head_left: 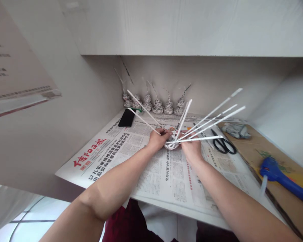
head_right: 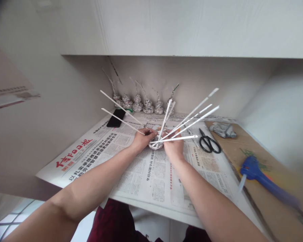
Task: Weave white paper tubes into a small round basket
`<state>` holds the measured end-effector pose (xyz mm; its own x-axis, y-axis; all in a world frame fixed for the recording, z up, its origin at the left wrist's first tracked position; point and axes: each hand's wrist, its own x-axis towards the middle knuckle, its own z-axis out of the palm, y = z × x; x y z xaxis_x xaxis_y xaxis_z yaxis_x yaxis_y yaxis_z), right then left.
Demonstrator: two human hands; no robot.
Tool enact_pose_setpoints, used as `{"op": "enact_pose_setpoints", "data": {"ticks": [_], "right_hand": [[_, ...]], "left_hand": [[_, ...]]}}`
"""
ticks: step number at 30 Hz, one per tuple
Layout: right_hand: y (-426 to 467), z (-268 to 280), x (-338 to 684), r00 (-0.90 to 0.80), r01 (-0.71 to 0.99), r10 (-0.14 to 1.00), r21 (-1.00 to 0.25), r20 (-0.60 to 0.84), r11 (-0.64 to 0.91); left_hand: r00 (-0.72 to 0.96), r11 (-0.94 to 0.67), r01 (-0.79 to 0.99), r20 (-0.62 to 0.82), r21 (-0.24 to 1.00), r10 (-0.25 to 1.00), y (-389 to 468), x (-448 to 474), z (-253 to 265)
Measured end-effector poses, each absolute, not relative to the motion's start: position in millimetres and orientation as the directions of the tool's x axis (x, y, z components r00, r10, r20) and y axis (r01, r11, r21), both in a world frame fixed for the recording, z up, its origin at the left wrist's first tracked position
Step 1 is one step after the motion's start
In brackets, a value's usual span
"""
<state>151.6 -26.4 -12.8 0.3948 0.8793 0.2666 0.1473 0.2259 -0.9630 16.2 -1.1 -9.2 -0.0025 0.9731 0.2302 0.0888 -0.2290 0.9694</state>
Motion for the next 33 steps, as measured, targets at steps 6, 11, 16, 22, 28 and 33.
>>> {"op": "enact_pose_setpoints", "data": {"ticks": [6,11,16,22,28,33], "right_hand": [[-26.0,-7.6,152.6,0.326,0.121,0.933,-0.985,0.155,0.121],[-25.6,-9.8,151.2,0.306,0.056,0.943,-0.991,0.130,0.118],[-22.3,-13.0,154.4,0.300,0.131,0.935,-0.979,0.187,0.154],[-16.6,-14.6,158.7,0.318,0.221,0.917,-0.959,0.241,0.175],[-20.2,-10.6,155.2,0.240,0.205,0.928,-0.949,0.286,0.239],[-19.5,-13.4,153.1,0.205,0.171,0.925,-0.942,0.319,0.288]], "left_hand": [[0.066,-0.243,-0.025,0.244,0.970,0.967,-1.7,17.1,-11.1],[0.068,-0.224,-0.004,0.224,0.974,0.972,-2.9,16.7,-9.1],[0.070,-0.249,0.094,0.243,0.964,0.968,-4.8,15.8,-4.9],[0.110,-0.306,0.148,0.292,0.940,0.950,-7.3,15.1,-2.0],[0.134,-0.353,0.207,0.332,0.912,0.934,-3.1,12.1,-6.9],[0.154,-0.355,0.172,0.330,0.919,0.931,-0.7,12.4,-9.8]]}}
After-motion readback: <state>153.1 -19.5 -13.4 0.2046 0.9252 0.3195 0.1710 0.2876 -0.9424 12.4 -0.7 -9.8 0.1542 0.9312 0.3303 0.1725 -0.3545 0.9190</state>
